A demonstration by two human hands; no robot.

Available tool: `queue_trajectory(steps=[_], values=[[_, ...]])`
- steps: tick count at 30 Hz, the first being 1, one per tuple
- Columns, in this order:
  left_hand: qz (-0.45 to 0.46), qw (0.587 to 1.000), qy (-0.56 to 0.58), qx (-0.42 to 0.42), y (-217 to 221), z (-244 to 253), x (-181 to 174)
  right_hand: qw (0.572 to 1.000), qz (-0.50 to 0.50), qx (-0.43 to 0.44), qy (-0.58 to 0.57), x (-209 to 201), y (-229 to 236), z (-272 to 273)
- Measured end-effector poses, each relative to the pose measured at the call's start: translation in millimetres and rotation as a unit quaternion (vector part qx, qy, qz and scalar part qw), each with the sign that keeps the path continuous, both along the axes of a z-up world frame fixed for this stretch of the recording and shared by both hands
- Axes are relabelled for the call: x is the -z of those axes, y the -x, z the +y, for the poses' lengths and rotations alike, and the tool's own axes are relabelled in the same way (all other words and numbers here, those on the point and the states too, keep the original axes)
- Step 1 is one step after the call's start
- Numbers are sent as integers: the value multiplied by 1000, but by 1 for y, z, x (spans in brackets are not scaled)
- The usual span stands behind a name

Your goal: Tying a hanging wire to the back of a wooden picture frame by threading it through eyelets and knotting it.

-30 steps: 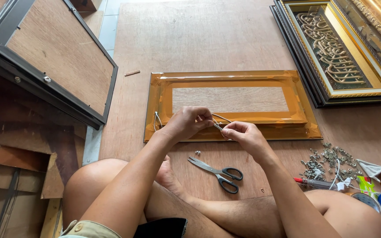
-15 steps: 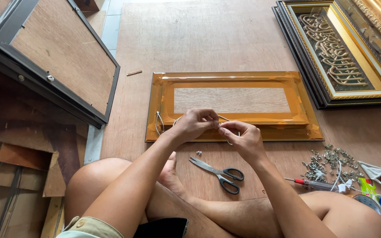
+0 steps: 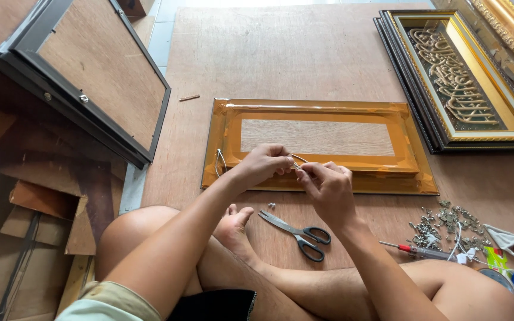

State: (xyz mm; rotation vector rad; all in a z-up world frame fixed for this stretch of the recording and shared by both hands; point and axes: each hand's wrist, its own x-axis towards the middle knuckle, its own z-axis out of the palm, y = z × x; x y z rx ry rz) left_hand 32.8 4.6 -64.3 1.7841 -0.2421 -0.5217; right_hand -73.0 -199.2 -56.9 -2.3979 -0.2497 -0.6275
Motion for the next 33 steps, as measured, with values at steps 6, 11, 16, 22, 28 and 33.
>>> queue_trajectory(steps=[6,11,16,22,28,33], values=[[107,989,-92,-40,5,41,-42,989,-123,-69,53,-23,-14,24],[171,980,-89,-56,-17,98,-68,968,-192,-68,147,-24,-46,72],[174,980,-83,-46,-45,144,-27,990,105,-18,94,-19,-63,127],[-44,934,-320,-155,-73,179,49,953,294,72,-37,5,-69,161],[103,930,-326,-137,-71,175,11,938,315,97,-107,22,-70,186],[141,919,-334,-153,-74,190,8,935,333,116,-48,24,-86,202]])
